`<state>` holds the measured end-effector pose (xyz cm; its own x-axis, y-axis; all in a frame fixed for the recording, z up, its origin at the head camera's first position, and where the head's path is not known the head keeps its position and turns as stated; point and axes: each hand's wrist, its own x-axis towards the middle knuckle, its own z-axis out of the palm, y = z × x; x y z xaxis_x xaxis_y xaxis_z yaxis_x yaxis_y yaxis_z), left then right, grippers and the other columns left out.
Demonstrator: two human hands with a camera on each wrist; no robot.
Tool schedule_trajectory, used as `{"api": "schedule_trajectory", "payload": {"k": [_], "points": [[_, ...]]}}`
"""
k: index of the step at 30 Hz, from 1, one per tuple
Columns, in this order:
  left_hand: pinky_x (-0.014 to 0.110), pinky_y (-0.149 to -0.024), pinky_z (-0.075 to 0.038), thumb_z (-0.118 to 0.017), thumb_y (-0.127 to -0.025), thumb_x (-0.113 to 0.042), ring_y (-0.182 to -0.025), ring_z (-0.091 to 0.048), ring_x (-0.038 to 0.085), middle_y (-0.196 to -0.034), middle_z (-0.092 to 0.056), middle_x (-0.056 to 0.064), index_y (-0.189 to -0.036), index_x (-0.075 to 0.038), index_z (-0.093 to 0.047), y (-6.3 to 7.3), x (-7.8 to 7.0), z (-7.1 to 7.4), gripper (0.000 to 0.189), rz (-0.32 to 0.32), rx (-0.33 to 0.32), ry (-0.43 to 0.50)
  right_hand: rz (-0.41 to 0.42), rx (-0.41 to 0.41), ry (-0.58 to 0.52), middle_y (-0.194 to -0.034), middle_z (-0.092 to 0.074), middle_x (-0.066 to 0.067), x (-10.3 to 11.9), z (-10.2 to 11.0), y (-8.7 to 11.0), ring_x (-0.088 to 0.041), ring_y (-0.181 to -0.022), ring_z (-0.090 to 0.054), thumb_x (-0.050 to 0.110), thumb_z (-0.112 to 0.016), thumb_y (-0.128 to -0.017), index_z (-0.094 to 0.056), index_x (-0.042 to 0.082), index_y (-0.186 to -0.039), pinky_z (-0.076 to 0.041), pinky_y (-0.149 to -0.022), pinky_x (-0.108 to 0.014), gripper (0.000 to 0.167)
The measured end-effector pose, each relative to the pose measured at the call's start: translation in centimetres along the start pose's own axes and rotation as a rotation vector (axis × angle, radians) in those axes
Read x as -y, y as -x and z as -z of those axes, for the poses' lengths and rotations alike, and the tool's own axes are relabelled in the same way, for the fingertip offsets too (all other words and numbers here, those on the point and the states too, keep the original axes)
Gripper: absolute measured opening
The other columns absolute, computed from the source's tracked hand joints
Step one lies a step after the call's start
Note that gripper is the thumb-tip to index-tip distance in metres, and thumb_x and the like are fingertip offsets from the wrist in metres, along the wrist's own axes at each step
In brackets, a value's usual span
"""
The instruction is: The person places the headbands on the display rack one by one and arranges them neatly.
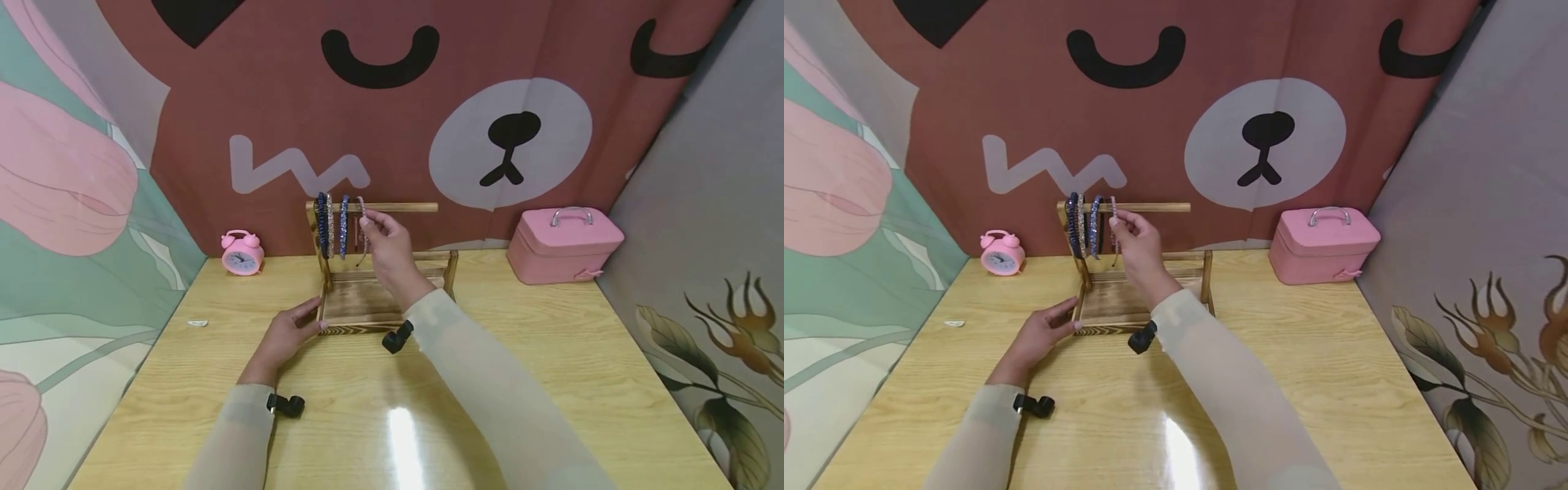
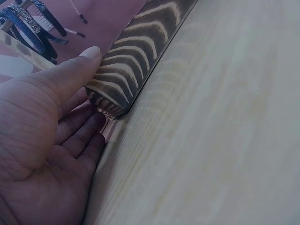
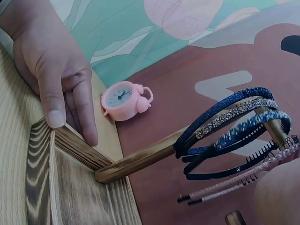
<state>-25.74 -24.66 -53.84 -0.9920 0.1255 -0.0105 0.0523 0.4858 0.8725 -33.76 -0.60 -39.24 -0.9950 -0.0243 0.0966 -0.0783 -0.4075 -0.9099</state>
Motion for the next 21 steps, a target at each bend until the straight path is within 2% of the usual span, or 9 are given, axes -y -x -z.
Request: {"api": "schedule_trajectory", "payload": {"k": [5,9,12,15,18,21], "points": [[0.056,-0.131,-0.036,-0.08,-0.103,-0.028,-0.159,-0.042,0.036,-0.168,-0.05,0.011,-0.163,-0.019,-0.054,0.0,0.0,0.0,0.066,0.001,-0.001,-0.007,-0.002,0.002,0.013,-0.099,-0.064,0.004,-0.1,0.1,0.0,-0.01,-0.083,-0.054,0.011,-0.071,-0.107,-0.071,-0.002,-0.135,-0.049,-0.069,-0.022,0.03],[0.056,-0.132,-0.035,-0.079,-0.103,-0.028,-0.16,-0.041,0.036,-0.169,-0.049,0.011,-0.163,-0.019,-0.054,0.0,-0.1,0.0,0.066,-0.002,-0.005,-0.016,0.003,-0.001,0.001,-0.101,-0.066,0.004,0.0,0.1,-0.1,-0.009,-0.092,-0.061,0.009,-0.072,-0.107,-0.07,-0.004,-0.136,-0.057,-0.095,-0.034,0.032],[0.056,-0.133,-0.033,-0.079,-0.103,-0.029,-0.16,-0.04,0.037,-0.169,-0.049,0.012,-0.164,-0.019,-0.053,0.1,-0.2,0.1,0.067,0.001,-0.009,-0.03,-0.003,-0.003,-0.005,-0.103,-0.068,0.004,0.1,0.2,0.0,-0.01,-0.097,-0.064,0.009,-0.071,-0.107,-0.07,-0.003,-0.137,-0.054,-0.112,-0.045,0.032],[0.056,-0.133,-0.033,-0.08,-0.103,-0.029,-0.16,-0.041,0.038,-0.168,-0.05,0.012,-0.164,-0.018,-0.053,0.2,-0.3,0.1,0.067,0.002,-0.011,-0.033,-0.012,-0.008,0.021,-0.105,-0.069,0.003,0.3,0.7,0.5,-0.012,-0.1,-0.065,0.012,-0.071,-0.108,-0.071,0.001,-0.137,-0.057,-0.111,-0.043,0.031],[0.055,-0.132,-0.034,-0.08,-0.103,-0.027,-0.159,-0.043,0.037,-0.168,-0.05,0.012,-0.163,-0.018,-0.054,0.2,-0.3,0.0,0.066,0.005,-0.004,-0.025,-0.014,-0.002,0.077,-0.107,-0.068,0.002,0.5,1.5,1.2,-0.014,-0.101,-0.065,0.018,-0.071,-0.109,-0.072,0.006,-0.137,-0.059,-0.098,-0.031,0.03],[0.055,-0.131,-0.037,-0.079,-0.103,-0.026,-0.158,-0.045,0.036,-0.167,-0.051,0.012,-0.163,-0.017,-0.054,0.1,-0.3,0.0,0.066,0.006,-0.001,-0.023,0.004,0.026,0.155,-0.109,-0.068,-0.001,0.7,2.7,2.1,-0.018,-0.103,-0.066,0.023,-0.07,-0.11,-0.072,0.01,-0.136,-0.058,-0.092,-0.028,0.029]]}}
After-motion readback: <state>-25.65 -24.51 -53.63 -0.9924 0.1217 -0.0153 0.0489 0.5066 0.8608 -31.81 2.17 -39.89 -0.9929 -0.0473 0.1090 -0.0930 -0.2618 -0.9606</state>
